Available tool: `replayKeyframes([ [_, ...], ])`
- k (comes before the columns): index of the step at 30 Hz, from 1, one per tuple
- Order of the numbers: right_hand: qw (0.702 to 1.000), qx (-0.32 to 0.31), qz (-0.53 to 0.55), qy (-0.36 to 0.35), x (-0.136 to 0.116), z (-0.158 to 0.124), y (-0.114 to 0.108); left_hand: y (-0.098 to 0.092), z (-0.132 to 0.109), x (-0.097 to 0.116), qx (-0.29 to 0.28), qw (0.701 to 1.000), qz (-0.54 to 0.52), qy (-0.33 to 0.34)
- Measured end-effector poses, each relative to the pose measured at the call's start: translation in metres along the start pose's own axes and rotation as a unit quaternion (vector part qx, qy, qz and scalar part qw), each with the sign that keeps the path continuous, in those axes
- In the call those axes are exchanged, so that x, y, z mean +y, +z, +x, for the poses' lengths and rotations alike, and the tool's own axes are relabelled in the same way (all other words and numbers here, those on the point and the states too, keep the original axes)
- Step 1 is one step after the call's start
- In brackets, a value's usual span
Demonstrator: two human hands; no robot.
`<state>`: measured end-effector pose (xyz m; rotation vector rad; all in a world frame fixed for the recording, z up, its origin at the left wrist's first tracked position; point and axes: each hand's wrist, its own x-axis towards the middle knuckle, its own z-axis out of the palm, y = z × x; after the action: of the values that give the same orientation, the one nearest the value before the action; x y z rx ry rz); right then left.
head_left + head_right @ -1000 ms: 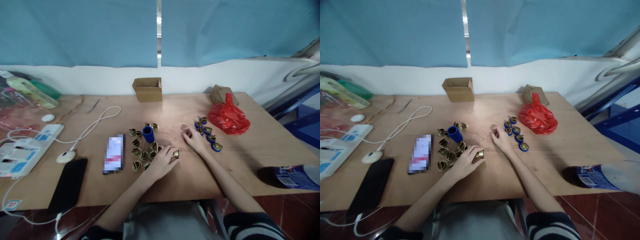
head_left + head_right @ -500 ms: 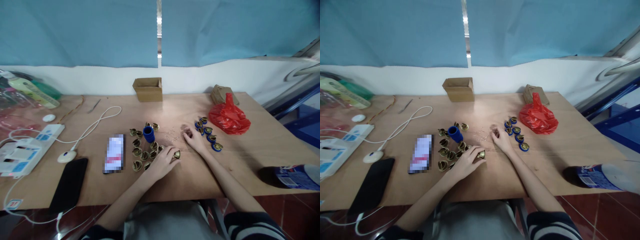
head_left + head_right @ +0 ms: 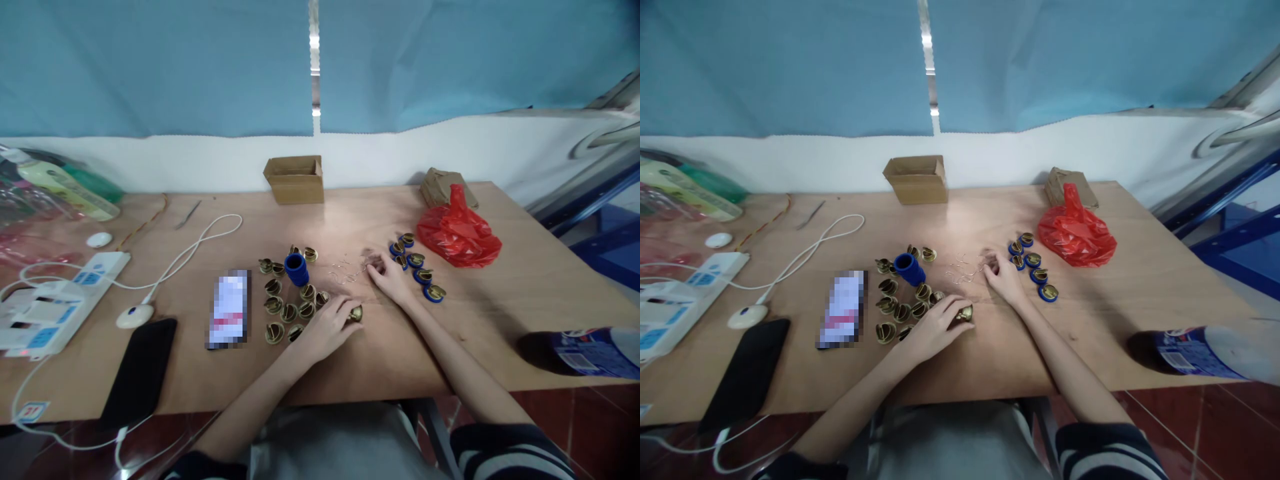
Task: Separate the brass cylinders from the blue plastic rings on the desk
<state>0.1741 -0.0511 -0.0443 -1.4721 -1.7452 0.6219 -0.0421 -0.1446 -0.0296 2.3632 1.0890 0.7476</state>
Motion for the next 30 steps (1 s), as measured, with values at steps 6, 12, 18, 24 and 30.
replayKeyframes([
  [6, 1.000, 0.009, 0.002, -0.002, 0.0087, 0.0016, 0.0030, 0.0000, -0.0002, -0.0003, -0.001, 1.000, 0.000, 0.001],
  [12, 1.000, 0.011, -0.003, -0.007, 0.0100, 0.0018, 0.0035, -0.0001, 0.0000, 0.0001, -0.003, 1.000, 0.007, 0.005],
  [18, 1.000, 0.008, -0.014, -0.005, 0.0034, 0.0005, 0.0002, 0.0003, 0.0003, -0.0016, 0.002, 1.000, 0.010, 0.008],
  [24, 1.000, 0.003, -0.013, -0.006, 0.0014, 0.0001, 0.0004, 0.0009, 0.0002, -0.0023, -0.002, 1.000, 0.005, 0.010],
  [30, 1.000, 0.003, -0.014, -0.003, 0.0040, 0.0005, 0.0015, 0.0026, 0.0003, -0.0039, -0.008, 1.000, 0.008, 0.011],
])
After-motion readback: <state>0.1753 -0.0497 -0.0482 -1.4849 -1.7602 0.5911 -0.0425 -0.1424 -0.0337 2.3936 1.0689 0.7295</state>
